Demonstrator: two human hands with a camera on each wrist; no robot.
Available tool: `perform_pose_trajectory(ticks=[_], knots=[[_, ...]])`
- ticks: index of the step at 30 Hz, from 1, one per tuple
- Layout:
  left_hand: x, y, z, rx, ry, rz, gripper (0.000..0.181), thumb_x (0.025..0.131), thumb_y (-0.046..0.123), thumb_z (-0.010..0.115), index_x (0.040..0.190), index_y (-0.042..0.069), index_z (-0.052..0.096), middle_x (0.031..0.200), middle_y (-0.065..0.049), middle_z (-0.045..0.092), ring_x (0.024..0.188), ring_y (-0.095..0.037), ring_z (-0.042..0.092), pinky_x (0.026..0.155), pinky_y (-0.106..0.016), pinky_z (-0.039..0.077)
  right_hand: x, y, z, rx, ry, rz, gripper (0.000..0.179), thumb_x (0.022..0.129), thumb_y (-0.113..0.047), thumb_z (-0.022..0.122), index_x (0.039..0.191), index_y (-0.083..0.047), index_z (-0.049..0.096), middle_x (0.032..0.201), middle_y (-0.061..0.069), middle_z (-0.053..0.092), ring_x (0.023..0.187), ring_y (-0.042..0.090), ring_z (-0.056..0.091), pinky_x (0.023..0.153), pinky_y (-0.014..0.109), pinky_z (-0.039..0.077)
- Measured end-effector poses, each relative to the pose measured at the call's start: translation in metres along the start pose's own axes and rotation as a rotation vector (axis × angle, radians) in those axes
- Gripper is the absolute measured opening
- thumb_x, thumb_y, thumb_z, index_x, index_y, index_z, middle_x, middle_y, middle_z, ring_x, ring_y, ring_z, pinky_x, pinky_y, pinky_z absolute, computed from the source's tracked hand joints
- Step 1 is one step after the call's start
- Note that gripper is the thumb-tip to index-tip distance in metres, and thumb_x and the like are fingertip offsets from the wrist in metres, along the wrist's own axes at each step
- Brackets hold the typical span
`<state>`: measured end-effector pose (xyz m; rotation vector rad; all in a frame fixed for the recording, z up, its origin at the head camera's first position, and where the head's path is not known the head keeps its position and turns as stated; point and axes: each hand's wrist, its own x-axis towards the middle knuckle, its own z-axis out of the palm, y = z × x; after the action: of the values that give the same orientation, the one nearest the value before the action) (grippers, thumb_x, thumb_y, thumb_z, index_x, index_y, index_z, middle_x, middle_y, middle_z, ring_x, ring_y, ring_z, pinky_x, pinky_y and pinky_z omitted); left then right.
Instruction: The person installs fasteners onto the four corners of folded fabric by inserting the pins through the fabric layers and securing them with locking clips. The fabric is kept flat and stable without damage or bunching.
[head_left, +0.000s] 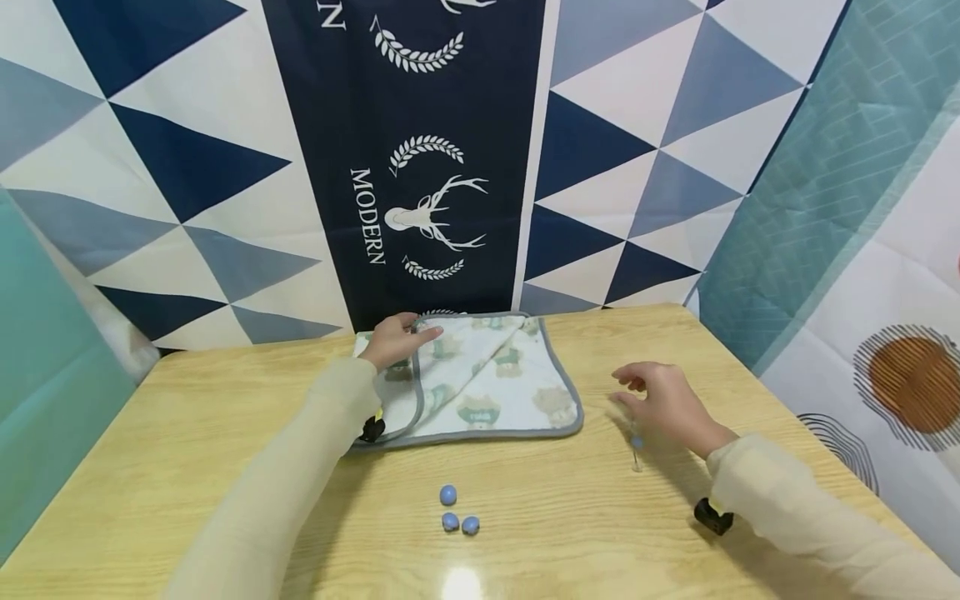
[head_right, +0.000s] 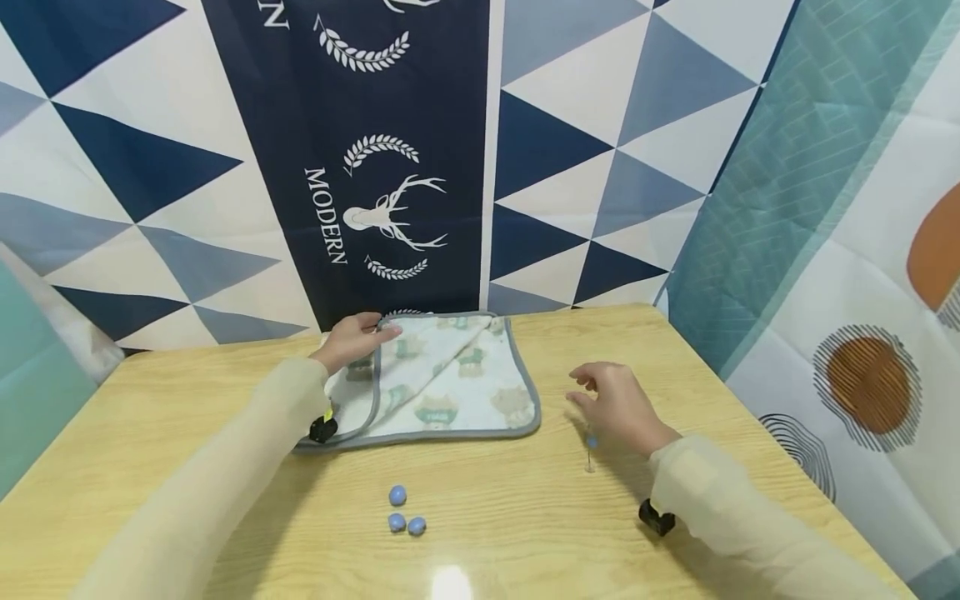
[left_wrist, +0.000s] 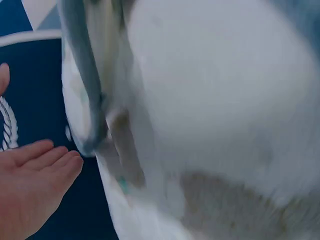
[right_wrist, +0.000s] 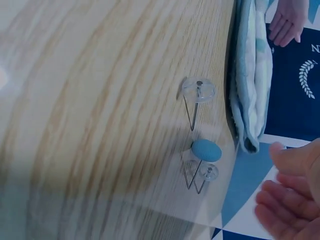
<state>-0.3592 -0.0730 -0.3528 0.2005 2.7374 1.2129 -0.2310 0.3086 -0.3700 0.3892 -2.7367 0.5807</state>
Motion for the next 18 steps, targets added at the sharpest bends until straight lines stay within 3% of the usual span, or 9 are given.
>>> perform_pose_trajectory(ticks=[4, 9, 13, 18], knots=[[-0.009, 0.012, 0.010, 0.051, -0.071, 0.100, 0.079, 0.089, 0.047, 0.063, 0.149, 0.005, 0.033, 0.155, -0.016, 0.035, 0.143, -0.032, 0.034, 0.117, -0.045, 0.033, -0.003, 0.003, -0.004, -0.017, -0.098, 0.060, 0.019, 0.081, -0.012, 0.075, 0.094, 0.002, 0.071, 0.080, 0.009, 0.071, 0.068, 0.012, 0.059, 0.059, 0.025, 0.049], [-0.020, 0.030, 0.025, 0.156, -0.090, 0.220, 0.078, 0.086, 0.045, 0.066, 0.147, 0.006, 0.037, 0.151, -0.015, 0.041, 0.142, -0.030, 0.036, 0.117, -0.042, 0.032, -0.008, 0.007, -0.008, -0.038, -0.180, 0.133, 0.019, 0.079, -0.015, 0.077, 0.087, 0.001, 0.070, 0.074, 0.006, 0.067, 0.066, 0.011, 0.055, 0.057, 0.025, 0.046], [-0.031, 0.048, 0.040, 0.221, -0.121, 0.345, 0.073, 0.086, 0.041, 0.068, 0.144, 0.005, 0.041, 0.150, -0.013, 0.043, 0.142, -0.029, 0.037, 0.118, -0.040, 0.030, -0.010, 0.008, -0.008, -0.025, -0.218, 0.151, 0.019, 0.077, -0.016, 0.078, 0.084, 0.000, 0.069, 0.072, 0.005, 0.066, 0.065, 0.012, 0.054, 0.056, 0.025, 0.044], [-0.046, 0.068, 0.063, 0.300, -0.218, 0.502, 0.071, 0.085, 0.040, 0.071, 0.142, 0.006, 0.044, 0.153, -0.012, 0.039, 0.144, -0.026, 0.034, 0.121, -0.037, 0.027, -0.011, 0.008, -0.003, -0.002, -0.226, 0.142, 0.014, 0.077, -0.016, 0.079, 0.078, -0.005, 0.070, 0.069, 0.001, 0.065, 0.062, 0.009, 0.052, 0.054, 0.022, 0.043]])
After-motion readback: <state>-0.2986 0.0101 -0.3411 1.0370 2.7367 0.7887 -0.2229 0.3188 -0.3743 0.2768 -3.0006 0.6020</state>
